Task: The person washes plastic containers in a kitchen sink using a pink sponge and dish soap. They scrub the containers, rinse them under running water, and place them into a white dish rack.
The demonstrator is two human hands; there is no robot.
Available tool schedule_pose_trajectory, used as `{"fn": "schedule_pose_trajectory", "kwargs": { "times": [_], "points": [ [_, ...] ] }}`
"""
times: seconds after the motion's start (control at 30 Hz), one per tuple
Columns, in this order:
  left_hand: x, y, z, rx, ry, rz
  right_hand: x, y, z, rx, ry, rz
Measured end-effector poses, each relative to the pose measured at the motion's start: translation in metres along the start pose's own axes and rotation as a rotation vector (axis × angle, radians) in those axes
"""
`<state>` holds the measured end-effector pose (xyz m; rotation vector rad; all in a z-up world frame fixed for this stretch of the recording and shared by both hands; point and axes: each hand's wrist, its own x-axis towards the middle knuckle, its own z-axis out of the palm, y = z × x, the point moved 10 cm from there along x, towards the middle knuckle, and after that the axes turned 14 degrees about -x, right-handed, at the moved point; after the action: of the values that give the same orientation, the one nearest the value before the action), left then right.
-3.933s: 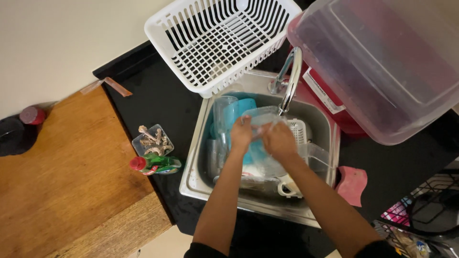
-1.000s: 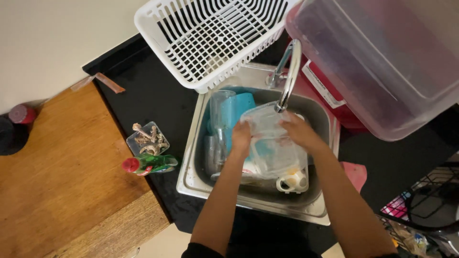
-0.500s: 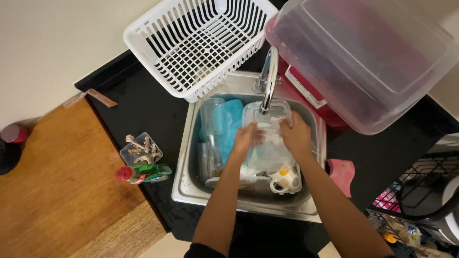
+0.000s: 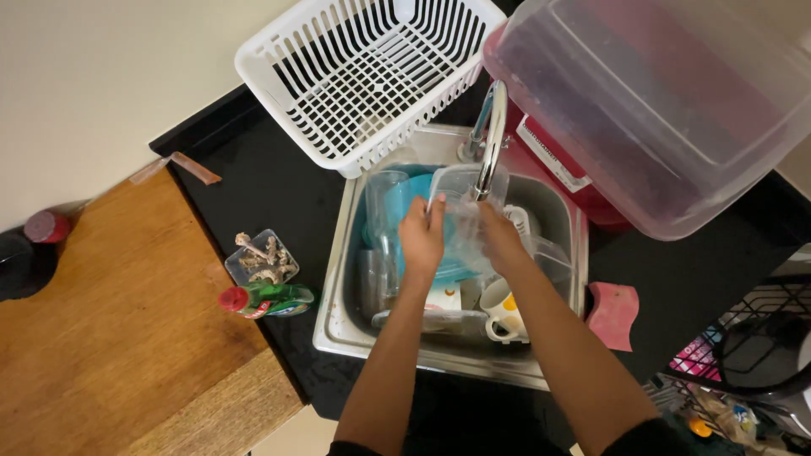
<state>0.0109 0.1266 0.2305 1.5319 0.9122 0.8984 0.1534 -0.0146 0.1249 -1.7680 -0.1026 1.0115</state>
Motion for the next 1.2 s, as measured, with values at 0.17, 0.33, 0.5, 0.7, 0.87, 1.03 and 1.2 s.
{"fn": "schedule_pose_trajectory", "kwargs": {
  "times": [0.17, 0.33, 0.5, 0.7, 0.87, 1.03, 1.2],
  "points": [
    [-0.009, -0.008, -0.008, -0.143, 0.071, 0.137, 0.008, 0.002, -0.003, 0.118, -0.098, -0.085],
    [-0.001, -0.020, -0.006, -0.322, 0.115, 0.112, -0.005, -0.025, -0.023, 0.004, -0.098, -0.400],
    [0.003, -0.014, 0.002, -0.615, 0.018, 0.076, -0.051, -0.052, -0.020, -0.234, -0.107, -0.561],
    [-0.001, 0.007, -0.010, -0.621, -0.007, 0.281, -0.077, -0.059, -0.051, -0.475, 0.243, -0.540],
    [-0.002, -0.020, -0.014, -0.651, 0.027, 0.220, -0.078, -0.071, -0.047, -0.301, 0.214, -0.534],
    [-0.014, -0.033, -0.036, -0.744, 0.181, 0.182, -0.054, -0.046, -0.055, -0.313, 0.215, -0.487],
    [-0.060, -0.086, -0.027, -1.027, 0.237, -0.379, -0.086, -0.065, -0.041, -0.585, 0.242, -0.877]
  ]
}}
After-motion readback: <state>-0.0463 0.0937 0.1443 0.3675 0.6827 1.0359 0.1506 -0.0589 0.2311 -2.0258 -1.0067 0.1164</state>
